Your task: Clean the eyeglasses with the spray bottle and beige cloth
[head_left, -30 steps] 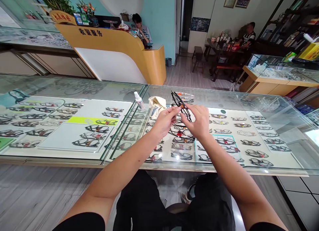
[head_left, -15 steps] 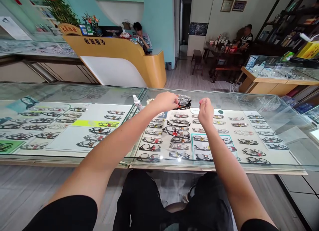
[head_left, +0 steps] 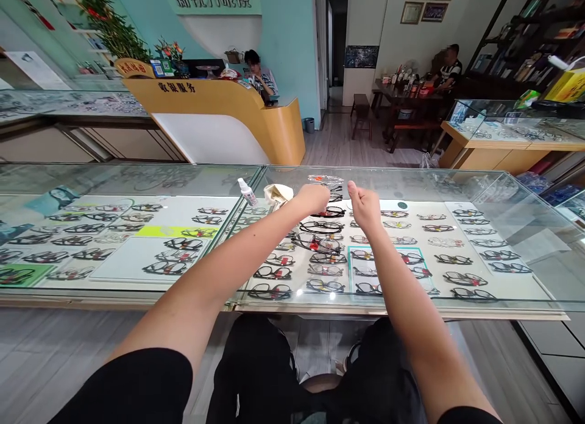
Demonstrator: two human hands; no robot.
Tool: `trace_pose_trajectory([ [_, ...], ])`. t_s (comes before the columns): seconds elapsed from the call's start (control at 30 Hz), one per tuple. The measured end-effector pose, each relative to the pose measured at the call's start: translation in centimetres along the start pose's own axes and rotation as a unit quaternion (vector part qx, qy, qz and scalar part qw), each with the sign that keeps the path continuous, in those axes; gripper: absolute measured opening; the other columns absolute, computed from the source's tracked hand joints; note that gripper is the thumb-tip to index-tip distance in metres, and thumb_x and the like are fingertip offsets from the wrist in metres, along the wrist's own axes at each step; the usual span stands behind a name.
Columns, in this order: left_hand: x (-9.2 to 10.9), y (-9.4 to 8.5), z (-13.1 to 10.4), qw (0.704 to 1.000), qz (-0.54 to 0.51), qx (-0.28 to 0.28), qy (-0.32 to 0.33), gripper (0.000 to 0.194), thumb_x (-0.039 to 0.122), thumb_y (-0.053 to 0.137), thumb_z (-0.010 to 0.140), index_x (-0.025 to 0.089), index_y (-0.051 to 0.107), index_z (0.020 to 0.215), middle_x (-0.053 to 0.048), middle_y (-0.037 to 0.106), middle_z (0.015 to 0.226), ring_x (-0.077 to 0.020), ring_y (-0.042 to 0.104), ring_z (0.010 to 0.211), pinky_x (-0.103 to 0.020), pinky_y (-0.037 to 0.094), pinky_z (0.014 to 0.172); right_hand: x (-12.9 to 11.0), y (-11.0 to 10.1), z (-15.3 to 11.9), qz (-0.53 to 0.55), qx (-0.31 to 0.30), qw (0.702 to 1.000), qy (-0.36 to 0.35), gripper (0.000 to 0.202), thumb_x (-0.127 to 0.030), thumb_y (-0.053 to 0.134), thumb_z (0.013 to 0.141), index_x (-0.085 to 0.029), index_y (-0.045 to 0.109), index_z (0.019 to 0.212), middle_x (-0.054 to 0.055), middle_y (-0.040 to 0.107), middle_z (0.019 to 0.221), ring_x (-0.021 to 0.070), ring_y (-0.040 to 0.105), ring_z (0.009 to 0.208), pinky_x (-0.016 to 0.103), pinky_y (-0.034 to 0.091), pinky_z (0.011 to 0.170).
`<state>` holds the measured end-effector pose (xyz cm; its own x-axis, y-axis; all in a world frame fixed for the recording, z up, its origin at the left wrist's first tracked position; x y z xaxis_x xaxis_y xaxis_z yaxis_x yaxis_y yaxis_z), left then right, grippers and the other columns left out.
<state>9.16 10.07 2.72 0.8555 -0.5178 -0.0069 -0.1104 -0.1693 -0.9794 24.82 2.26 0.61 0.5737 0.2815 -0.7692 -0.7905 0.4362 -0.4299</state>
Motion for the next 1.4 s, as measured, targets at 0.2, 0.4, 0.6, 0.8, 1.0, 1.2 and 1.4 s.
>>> trace_pose_trajectory([
  [0.2,-0.8,-0.8,0.9,1.000,0.014,0.021,-0.004,0.016,0.029,0.078,0.084,0.020,0.085,0.095,-0.016,0.082,0.108,-0.0342,0.075,0.108,-0.041,0.053,0.099,-0.1,0.3,-0.1,0.029,-0.017,0.999,-0.010,0.076,-0.084,0.035,0.103,-0.025,0.017,0.060,-0.001,0.023,0.059,0.0139,0.019,0.061,0.036,0.016,0.059],
  [0.4,-1.9,-0.8,2.5,0.999,0.025,0.042,-0.021,0.028,0.030,0.076,0.083,0.019,0.084,0.107,-0.020,0.081,0.117,-0.0355,0.075,0.115,-0.041,0.054,0.101,0.2,0.6,0.0,0.072,-0.060,0.995,0.030,0.075,-0.081,0.046,0.100,-0.025,0.019,0.060,-0.003,0.017,0.060,0.0119,0.017,0.060,0.035,0.016,0.058],
  [0.6,-2.3,-0.3,3.2,0.998,0.011,0.051,-0.018,0.023,0.030,0.073,0.081,0.020,0.085,0.097,-0.018,0.082,0.109,-0.0323,0.075,0.107,-0.037,0.053,0.092,0.1,0.4,0.1,0.131,-0.033,0.990,0.049,0.071,-0.080,0.046,0.100,-0.026,0.021,0.062,-0.003,0.021,0.060,0.0123,0.020,0.060,0.033,0.018,0.057],
  [0.8,-2.6,-1.1,3.5,0.998,-0.009,0.069,-0.009,0.018,0.032,0.076,0.076,0.023,0.085,0.090,-0.013,0.083,0.102,-0.0292,0.073,0.100,-0.034,0.050,0.087,-0.1,0.0,0.2,0.129,0.009,0.991,0.029,0.025,-0.045,0.066,0.092,-0.026,0.051,0.084,-0.010,0.040,0.057,0.0128,0.037,0.056,0.028,0.036,0.062],
  [1.0,-3.6,-2.4,0.5,0.978,-0.129,0.164,-0.009,0.018,0.040,0.074,0.084,0.025,0.084,0.088,-0.006,0.078,0.088,-0.0244,0.067,0.085,-0.033,0.041,0.073,0.2,-0.2,0.2,0.157,0.038,0.986,0.030,0.029,-0.026,0.063,0.082,-0.024,0.061,0.110,-0.006,0.062,0.074,0.0151,0.060,0.067,0.029,0.049,0.070],
  [1.2,-4.6,0.7,-5.6,0.825,-0.497,0.268,0.002,0.028,0.051,0.079,0.085,0.022,0.077,0.081,0.003,0.052,0.062,-0.0152,0.045,0.063,-0.030,0.035,0.066,-0.2,0.8,-0.1,0.240,-0.031,0.970,0.020,0.030,-0.039,0.073,0.087,-0.023,0.065,0.111,0.001,0.073,0.085,0.0214,0.077,0.086,0.036,0.059,0.083],
  [1.4,-4.5,3.6,-7.9,0.698,-0.641,0.315,0.053,0.029,0.048,0.087,0.080,0.021,0.076,0.081,-0.002,0.071,0.088,-0.0171,0.062,0.087,-0.029,0.048,0.087,-1.7,2.7,-1.9,0.295,-0.120,0.947,0.037,0.037,-0.046,0.085,0.082,-0.024,0.069,0.108,0.001,0.076,0.084,0.0202,0.076,0.082,0.037,0.061,0.082],
])
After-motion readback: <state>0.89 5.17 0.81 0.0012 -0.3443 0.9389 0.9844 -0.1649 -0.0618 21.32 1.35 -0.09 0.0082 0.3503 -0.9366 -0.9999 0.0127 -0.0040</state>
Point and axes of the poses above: each hand's wrist, its own z-axis towards the middle knuckle, its own y-axis out of the palm, x = y × z, the point moved 3 cm from there along z, towards the middle knuckle
